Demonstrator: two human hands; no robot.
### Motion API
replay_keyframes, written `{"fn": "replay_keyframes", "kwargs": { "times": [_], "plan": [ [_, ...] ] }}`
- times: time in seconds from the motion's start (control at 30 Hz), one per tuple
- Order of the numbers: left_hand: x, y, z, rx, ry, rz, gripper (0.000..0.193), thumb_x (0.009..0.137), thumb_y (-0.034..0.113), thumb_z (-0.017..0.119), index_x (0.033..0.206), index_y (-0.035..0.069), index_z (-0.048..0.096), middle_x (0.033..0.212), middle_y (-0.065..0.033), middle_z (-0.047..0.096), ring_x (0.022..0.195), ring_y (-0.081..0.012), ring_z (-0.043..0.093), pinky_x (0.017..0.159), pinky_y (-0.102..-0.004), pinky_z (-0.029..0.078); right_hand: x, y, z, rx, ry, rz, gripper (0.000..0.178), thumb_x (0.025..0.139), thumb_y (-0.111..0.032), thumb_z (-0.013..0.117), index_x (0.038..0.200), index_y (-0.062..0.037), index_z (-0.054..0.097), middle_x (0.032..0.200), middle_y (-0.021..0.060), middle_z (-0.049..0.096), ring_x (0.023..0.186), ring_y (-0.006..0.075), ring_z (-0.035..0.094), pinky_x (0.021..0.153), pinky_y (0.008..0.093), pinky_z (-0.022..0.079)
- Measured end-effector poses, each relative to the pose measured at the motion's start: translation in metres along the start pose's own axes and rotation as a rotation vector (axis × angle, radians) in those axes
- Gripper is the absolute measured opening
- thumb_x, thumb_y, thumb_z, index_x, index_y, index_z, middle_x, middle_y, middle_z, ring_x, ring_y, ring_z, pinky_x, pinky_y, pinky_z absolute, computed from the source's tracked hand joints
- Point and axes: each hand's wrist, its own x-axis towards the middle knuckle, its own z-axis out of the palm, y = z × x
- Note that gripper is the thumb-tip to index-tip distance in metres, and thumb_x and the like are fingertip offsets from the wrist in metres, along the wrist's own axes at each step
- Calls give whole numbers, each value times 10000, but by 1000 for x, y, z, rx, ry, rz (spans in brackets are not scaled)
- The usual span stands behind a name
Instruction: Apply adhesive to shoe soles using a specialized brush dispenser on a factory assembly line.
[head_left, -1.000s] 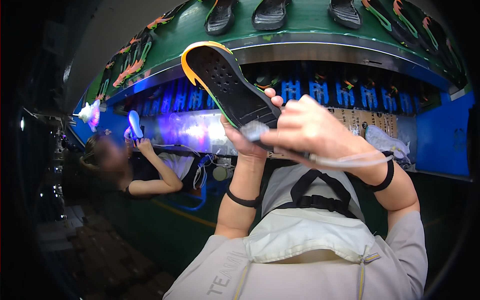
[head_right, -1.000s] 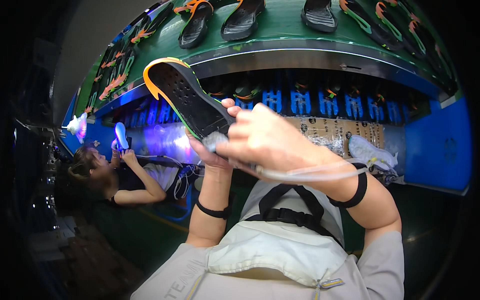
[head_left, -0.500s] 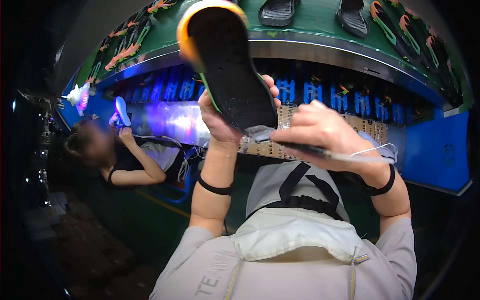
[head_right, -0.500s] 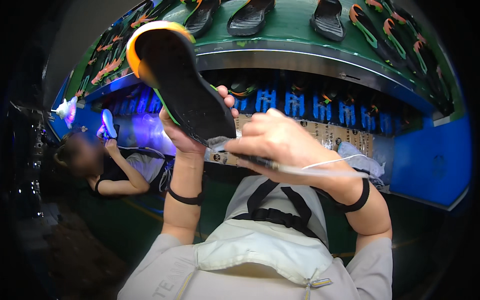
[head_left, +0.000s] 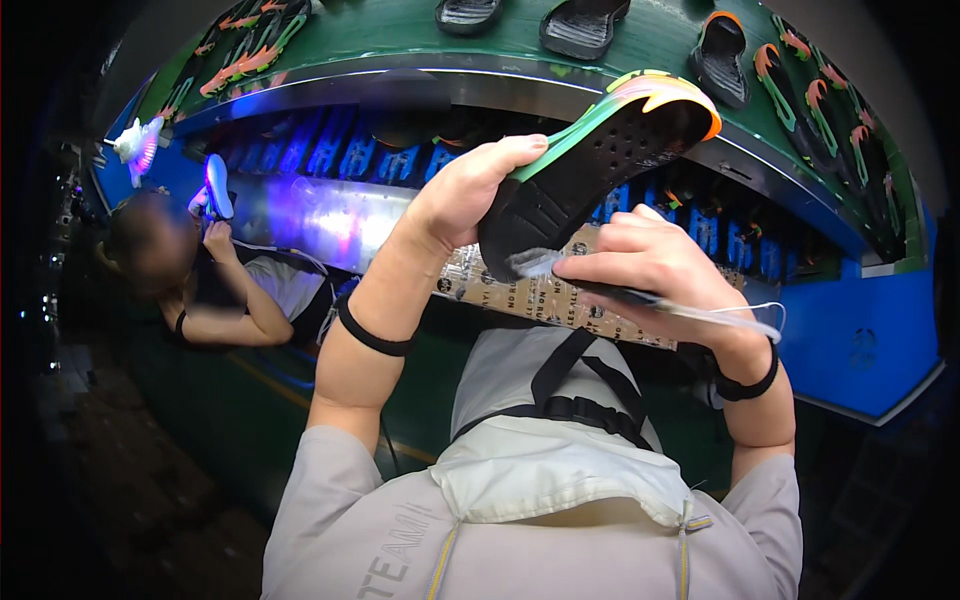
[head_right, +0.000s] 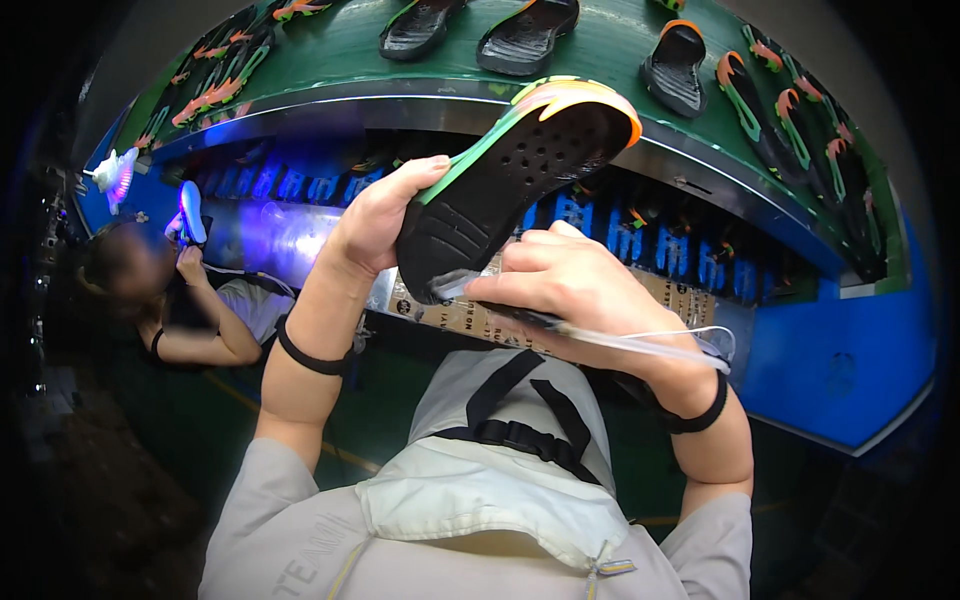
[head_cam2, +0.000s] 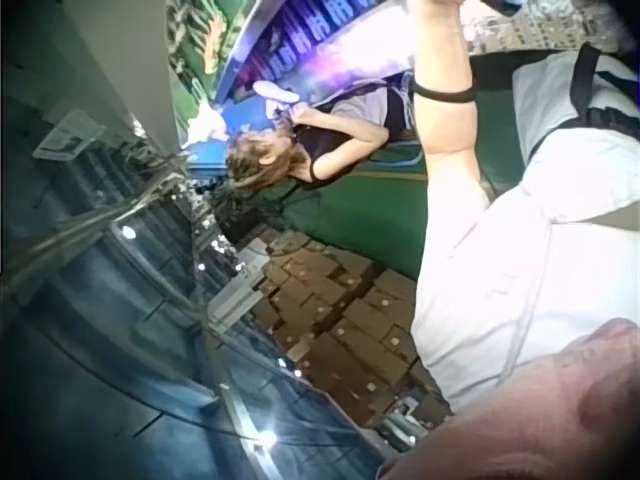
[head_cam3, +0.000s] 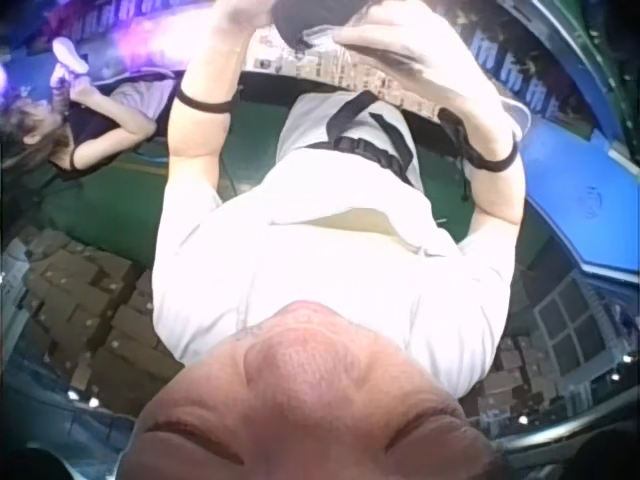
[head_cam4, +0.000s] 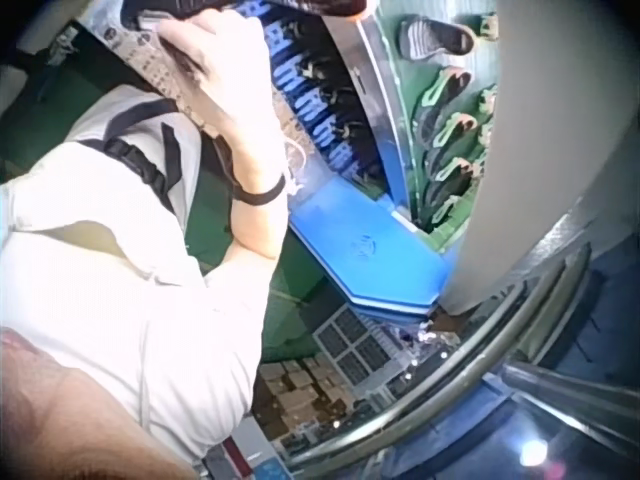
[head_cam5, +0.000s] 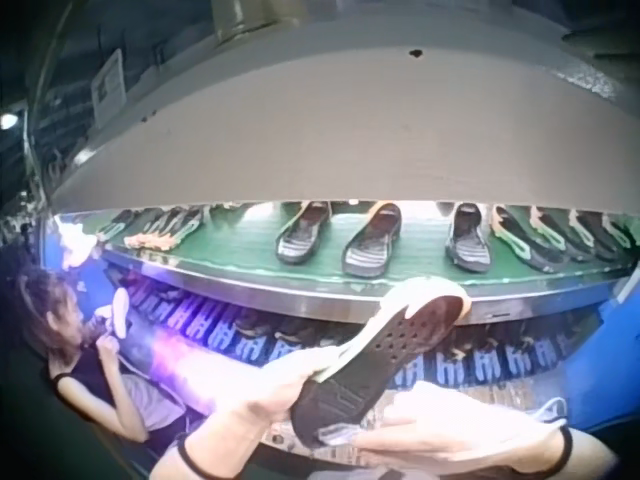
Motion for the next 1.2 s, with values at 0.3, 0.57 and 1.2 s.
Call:
{"fn": "replay_keyframes", "kwargs": {
  "times": [0.3,0.57,1.2],
  "plan": [
    [6,10,2,277,133,-208,449,1083,284,503,1353,-62,602,1177,-114,722,977,-131,708,860,-274,584,0,8,-4,-140,-89,-77,324,822,-175,801,1133,-103,746,829,34,585,841,246,566,770,385,394],
    [-5,5,-19,223,134,-251,462,1085,298,493,1335,-68,621,1196,-140,725,1004,-166,718,895,-299,587,-7,14,-20,-296,-87,-10,301,816,-145,776,1110,-88,743,785,35,561,788,246,541,755,389,409],
    [-54,9,-54,-141,34,275,722,1016,476,363,1487,-68,434,1270,-290,634,1051,-411,697,864,-538,606,-62,18,18,139,313,385,316,752,-31,806,1064,-10,763,828,115,691,732,254,611,695,354,483]
  ]
}}
